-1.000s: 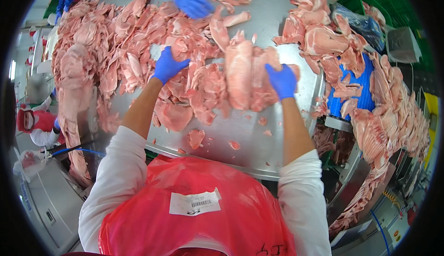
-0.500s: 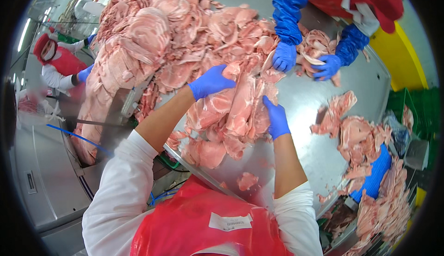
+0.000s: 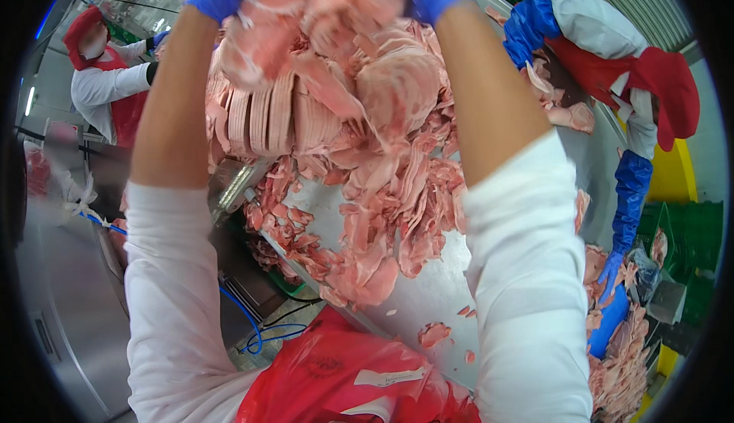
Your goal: The person places a large piece of raw meat into a meat slicer and operates the machine to slice it. They then collect the sliced meat and place it into a container.
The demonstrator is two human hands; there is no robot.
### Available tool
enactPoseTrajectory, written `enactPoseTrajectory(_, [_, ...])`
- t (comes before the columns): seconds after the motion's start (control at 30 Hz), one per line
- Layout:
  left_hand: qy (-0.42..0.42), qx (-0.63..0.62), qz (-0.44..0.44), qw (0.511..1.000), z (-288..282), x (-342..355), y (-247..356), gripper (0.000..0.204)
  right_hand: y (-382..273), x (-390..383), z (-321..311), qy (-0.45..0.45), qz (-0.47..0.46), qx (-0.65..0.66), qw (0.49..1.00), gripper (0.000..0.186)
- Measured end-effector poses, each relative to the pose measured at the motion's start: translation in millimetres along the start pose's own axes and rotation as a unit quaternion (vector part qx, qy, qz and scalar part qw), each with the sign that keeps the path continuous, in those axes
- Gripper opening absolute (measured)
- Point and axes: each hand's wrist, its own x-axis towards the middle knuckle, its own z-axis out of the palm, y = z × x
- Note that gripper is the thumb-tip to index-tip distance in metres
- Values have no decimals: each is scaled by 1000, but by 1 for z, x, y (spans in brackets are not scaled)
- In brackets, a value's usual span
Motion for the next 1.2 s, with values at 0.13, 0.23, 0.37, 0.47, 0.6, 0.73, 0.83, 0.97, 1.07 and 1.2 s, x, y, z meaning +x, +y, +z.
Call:
enactPoseTrajectory(0.13, [83,-14,124,989,-21,24,-84,46,3,4,67,98,17,-273,957,29])
enactPoseTrajectory(0.23, [284,140,-123,940,40,-30,-96,85,60,-36,56,13,-158,-451,878,40])
enactPoseTrajectory(0.37, [153,-117,-3,981,160,-256,-29,49,142,-203,8,112,-139,-307,935,44])
enactPoseTrajectory(0.47, [-66,66,-66,993,234,-399,-19,112,266,-337,-29,380,-14,-239,894,53])
enactPoseTrajectory(0.6, [-148,94,-137,975,295,-507,-36,133,390,-432,41,452,8,-171,876,84])
enactPoseTrajectory(0.73, [-99,138,-98,981,327,-476,-51,136,367,-349,144,459,58,-305,832,103])
enactPoseTrajectory(0.83, [-9,72,-71,995,325,-410,-83,125,354,-285,150,485,20,-269,832,103])
enactPoseTrajectory(0.97, [23,90,-83,992,327,-350,-180,112,344,-241,172,517,26,-279,809,104])
enactPoseTrajectory(1.07, [45,252,-67,964,331,-346,-237,104,348,-261,153,395,46,-301,867,105])
enactPoseTrajectory(1.2, [59,281,-55,956,322,-361,-159,101,348,-394,105,408,-47,-359,838,88])
